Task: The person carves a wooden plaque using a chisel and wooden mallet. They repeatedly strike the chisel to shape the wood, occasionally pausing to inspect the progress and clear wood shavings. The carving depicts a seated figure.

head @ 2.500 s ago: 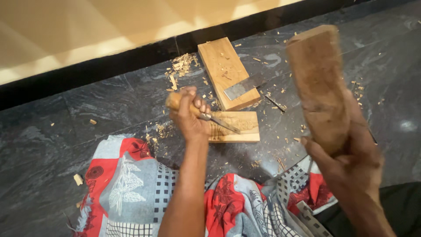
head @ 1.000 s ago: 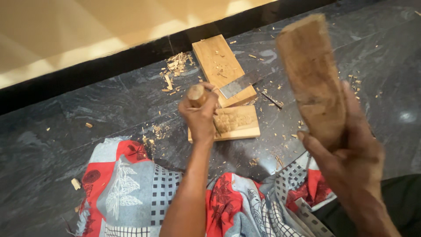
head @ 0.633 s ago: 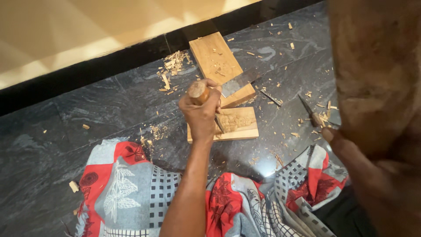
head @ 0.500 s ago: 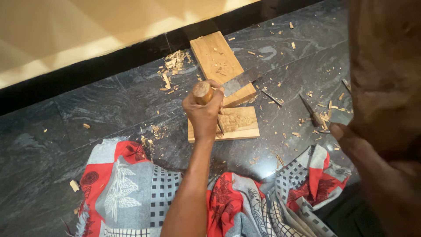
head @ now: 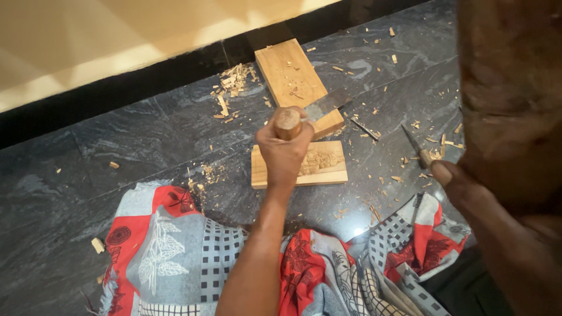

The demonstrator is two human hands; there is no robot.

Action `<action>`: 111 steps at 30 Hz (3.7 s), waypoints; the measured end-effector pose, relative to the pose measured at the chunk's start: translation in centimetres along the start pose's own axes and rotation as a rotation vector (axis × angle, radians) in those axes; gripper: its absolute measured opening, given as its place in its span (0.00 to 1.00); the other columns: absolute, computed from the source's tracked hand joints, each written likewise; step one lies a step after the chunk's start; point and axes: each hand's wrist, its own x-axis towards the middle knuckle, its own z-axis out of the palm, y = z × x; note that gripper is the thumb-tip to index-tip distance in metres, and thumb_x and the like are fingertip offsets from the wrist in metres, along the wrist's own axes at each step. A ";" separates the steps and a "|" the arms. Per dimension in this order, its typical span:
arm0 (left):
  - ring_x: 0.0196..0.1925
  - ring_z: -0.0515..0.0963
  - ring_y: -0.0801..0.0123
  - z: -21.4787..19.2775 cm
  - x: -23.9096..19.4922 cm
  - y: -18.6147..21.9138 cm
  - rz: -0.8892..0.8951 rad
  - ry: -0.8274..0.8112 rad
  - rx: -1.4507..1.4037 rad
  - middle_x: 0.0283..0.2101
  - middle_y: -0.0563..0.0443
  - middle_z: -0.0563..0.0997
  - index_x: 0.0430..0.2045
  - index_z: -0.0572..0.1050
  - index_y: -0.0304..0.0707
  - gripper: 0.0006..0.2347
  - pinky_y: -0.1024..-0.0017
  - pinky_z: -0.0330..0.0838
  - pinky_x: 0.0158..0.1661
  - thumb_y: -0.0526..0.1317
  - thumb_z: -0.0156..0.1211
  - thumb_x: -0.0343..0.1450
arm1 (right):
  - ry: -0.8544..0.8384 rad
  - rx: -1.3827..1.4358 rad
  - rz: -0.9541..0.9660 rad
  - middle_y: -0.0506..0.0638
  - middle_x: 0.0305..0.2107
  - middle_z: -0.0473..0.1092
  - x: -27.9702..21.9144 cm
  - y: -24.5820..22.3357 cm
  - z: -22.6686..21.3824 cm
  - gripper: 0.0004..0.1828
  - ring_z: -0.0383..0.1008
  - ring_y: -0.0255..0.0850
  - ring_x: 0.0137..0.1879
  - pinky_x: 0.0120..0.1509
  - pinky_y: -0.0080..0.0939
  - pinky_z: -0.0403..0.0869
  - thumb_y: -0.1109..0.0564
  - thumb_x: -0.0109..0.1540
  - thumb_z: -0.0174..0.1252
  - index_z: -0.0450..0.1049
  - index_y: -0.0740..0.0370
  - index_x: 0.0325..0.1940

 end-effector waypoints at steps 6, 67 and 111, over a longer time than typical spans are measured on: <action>0.31 0.72 0.87 0.1 -0.8 -2.0 0.092 -0.069 0.052 0.27 0.63 0.74 0.30 0.74 0.34 0.06 0.82 0.69 0.33 0.27 0.64 0.66 | 0.083 -0.901 -0.717 0.55 0.45 0.76 0.4 -4.3 5.0 0.29 0.80 0.43 0.43 0.47 0.43 0.78 0.49 0.60 0.67 0.67 0.58 0.61; 0.65 0.62 0.44 -5.9 -2.8 -5.0 -0.237 -0.594 1.233 0.60 0.36 0.66 0.64 0.62 0.35 0.51 0.53 0.60 0.62 0.50 0.84 0.45 | -0.125 -0.743 -0.174 0.57 0.59 0.70 0.1 16.2 8.3 0.36 0.71 0.56 0.63 0.63 0.51 0.71 0.50 0.60 0.58 0.59 0.36 0.73; 0.64 0.60 0.43 -6.4 -3.2 -5.8 -0.085 -0.631 1.187 0.59 0.32 0.65 0.65 0.58 0.22 0.51 0.52 0.57 0.61 0.50 0.81 0.50 | -0.155 -0.784 -0.220 0.53 0.32 0.76 -1.1 14.1 7.7 0.32 0.78 0.51 0.39 0.46 0.51 0.75 0.52 0.59 0.59 0.70 0.32 0.69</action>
